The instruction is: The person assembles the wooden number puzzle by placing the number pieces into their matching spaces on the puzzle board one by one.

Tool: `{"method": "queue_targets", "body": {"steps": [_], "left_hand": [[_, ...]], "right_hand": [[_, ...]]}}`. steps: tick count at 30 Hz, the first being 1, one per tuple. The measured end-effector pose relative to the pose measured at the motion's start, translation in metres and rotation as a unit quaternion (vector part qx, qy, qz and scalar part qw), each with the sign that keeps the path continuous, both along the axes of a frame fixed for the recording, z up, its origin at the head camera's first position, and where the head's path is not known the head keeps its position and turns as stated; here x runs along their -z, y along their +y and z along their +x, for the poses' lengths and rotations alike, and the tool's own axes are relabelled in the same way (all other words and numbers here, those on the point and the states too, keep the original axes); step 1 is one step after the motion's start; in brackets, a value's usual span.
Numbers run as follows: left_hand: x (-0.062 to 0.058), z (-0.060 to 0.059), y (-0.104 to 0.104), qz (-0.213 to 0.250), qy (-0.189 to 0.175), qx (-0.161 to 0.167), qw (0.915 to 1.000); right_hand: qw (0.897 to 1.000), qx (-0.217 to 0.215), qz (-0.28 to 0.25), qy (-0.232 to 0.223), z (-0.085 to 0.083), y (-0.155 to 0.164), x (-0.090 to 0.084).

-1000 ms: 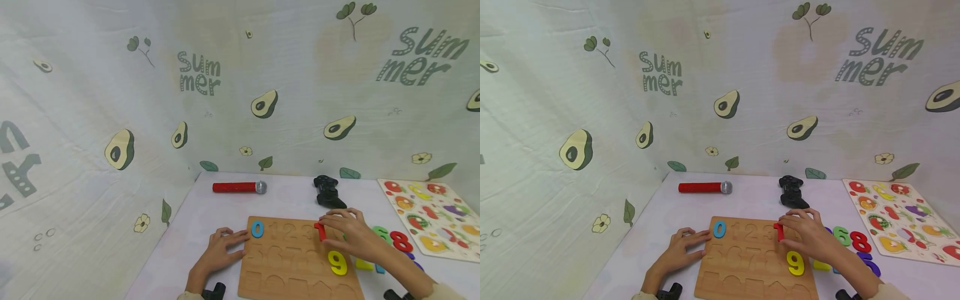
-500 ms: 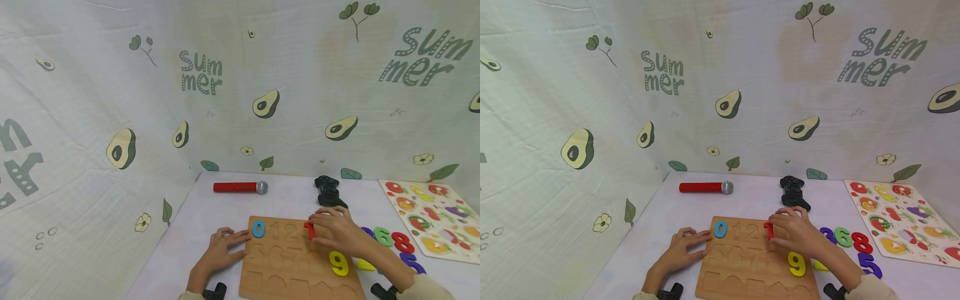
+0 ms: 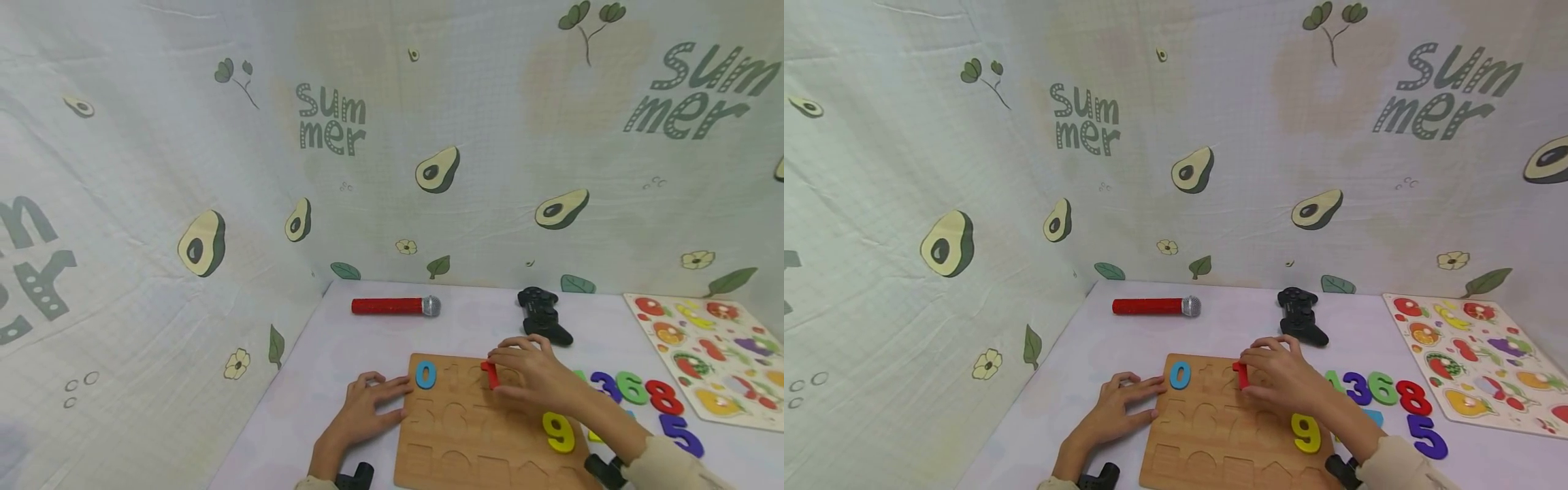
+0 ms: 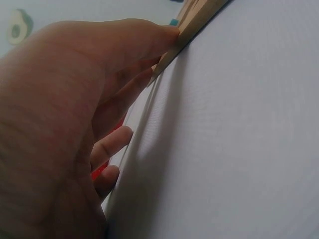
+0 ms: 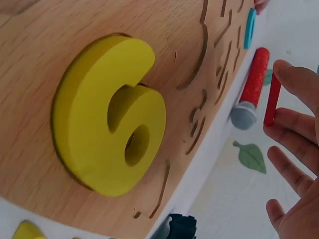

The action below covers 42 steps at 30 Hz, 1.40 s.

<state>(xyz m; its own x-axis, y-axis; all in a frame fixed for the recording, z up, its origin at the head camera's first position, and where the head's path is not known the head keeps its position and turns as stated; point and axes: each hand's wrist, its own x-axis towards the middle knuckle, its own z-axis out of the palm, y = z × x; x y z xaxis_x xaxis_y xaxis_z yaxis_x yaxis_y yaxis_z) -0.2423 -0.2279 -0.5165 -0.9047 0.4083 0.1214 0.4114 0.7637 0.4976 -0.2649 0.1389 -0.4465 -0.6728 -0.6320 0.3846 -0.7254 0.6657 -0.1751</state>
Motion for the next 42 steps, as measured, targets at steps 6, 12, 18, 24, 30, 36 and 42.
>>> {"method": "queue_targets", "body": {"steps": [6, 12, 18, 24, 30, 36, 42], "left_hand": [[0.0, -0.001, -0.001, 0.002, -0.001, 0.0, 1.0], [0.0, -0.002, -0.001, 0.002, 0.007, 0.002, 1.0], [0.0, -0.001, -0.001, 0.004, 0.0, -0.001, 1.0], [0.0, -0.001, 0.001, 0.003, 0.0, 0.002, 1.0], [0.0, -0.001, 0.001, 0.005, 0.0, 0.001, 1.0], [0.001, -0.001, 0.001, 0.007, -0.002, -0.004, 1.0], [0.001, -0.001, 0.001, 0.003, 0.003, -0.005, 1.0]], "right_hand": [[1.0, 0.005, 0.004, -0.021, -0.004, -0.009, 0.002], [0.999, 0.003, 0.007, -0.031, -0.007, -0.019, 0.004], [1.0, -0.012, 0.01, -0.022, -0.011, -0.028, 0.006], [0.999, -0.002, 0.028, -0.038, -0.013, -0.037, 0.004], [0.999, -0.004, 0.03, -0.037, -0.018, -0.044, 0.008], [0.999, -0.011, 0.028, -0.034, -0.022, -0.051, 0.011], [0.997, 0.0, 0.047, -0.058, -0.023, -0.059, 0.013]]}}
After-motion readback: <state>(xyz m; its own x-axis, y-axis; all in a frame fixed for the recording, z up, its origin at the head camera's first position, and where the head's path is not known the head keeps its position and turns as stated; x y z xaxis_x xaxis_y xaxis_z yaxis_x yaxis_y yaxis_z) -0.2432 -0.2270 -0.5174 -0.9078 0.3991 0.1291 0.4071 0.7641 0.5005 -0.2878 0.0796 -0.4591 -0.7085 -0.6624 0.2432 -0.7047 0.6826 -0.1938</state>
